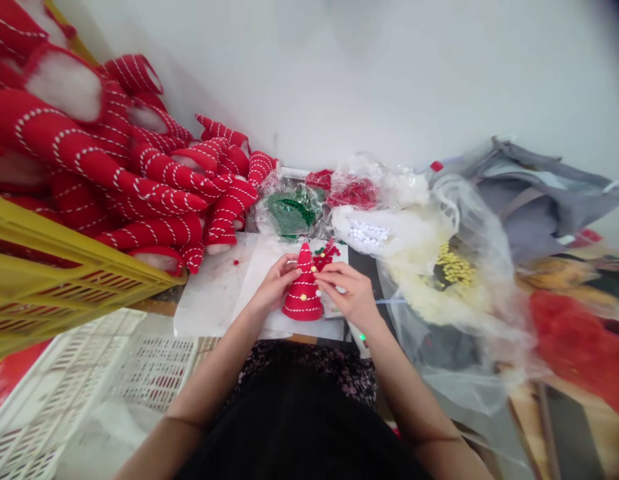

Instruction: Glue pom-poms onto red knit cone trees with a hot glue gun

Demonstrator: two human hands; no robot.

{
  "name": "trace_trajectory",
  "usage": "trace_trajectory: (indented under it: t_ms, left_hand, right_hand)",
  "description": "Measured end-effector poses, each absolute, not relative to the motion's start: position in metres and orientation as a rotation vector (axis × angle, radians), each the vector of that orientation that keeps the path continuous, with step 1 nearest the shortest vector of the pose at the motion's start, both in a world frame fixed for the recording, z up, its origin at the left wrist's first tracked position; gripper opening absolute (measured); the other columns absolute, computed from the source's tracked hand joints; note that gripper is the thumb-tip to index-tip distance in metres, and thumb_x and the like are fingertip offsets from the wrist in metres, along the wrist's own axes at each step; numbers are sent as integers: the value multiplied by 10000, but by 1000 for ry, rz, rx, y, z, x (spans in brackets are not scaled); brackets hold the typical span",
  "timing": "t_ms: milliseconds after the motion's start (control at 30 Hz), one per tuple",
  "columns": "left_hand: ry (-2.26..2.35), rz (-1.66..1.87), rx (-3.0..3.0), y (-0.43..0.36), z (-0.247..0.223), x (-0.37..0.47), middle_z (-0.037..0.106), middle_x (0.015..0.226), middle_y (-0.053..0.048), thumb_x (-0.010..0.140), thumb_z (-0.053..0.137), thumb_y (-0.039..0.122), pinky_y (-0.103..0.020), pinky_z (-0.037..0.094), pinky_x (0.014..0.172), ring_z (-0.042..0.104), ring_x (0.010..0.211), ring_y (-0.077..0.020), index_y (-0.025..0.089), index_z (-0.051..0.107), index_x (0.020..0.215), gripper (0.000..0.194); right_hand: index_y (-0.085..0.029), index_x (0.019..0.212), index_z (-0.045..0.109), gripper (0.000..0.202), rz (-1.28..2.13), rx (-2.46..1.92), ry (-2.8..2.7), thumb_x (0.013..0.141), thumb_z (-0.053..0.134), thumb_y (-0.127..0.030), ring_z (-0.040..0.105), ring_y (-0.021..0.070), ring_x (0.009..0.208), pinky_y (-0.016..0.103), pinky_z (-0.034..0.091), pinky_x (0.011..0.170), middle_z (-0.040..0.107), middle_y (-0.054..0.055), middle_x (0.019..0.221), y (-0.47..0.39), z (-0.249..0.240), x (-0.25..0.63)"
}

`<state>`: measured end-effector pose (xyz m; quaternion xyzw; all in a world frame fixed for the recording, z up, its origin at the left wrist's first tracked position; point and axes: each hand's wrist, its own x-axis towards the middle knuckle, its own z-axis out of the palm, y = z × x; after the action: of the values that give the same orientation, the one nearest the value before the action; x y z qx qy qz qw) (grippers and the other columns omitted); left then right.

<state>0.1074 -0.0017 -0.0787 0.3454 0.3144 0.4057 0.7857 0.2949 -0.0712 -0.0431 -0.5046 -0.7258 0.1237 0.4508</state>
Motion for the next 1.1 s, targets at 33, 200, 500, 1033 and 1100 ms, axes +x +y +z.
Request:
trace_trajectory:
  t_ms: [33,200,500,1033,1100]
  left_hand:
    - [691,879,718,-1,-78,106,747,920,-11,657,897,261,-270,539,734,699,772,-165,205,645,1054,474]
    - [730,914,596,2,-78,96,766,869,-9,606,916,261,-284,560,702,712,718,-177,201,643,1039,515]
    - [739,940,540,1,-79,82,768,845,-6,610,902,235,-293,572,714,729,724,-191,199,655,1039,497]
    - [684,899,530,-1,-82,89,779,880,-22,623,906,238,-282,551,700,708,704,-174,190,671,1090,525]
    - [678,906,537,-2,-81,90,778,878,-20,619,907,238,-273,545,697,705,705,-169,186,670,1085,525]
  right_hand:
    - [-250,1044,822,183,297,-1293,-1775,989,647,-253,744,216,925,346,624,853,777,67,1046,-67,-44,301]
    - [-210,1078,805,202,328,-1827,-2009,948,654,-176,753,236,936,353,584,901,794,85,1104,-30,-44,325]
    - [-150,1017,774,131,281,-2020,-2106,908,704,-162,735,274,988,332,543,888,780,153,1051,28,-62,306]
    - [-206,953,833,162,844,-1247,-1593,846,767,-308,752,206,790,316,609,691,804,79,992,-34,-41,306]
    - [-216,942,839,147,883,-1169,-1591,838,774,-296,743,194,812,297,599,687,794,79,1025,-43,-37,296]
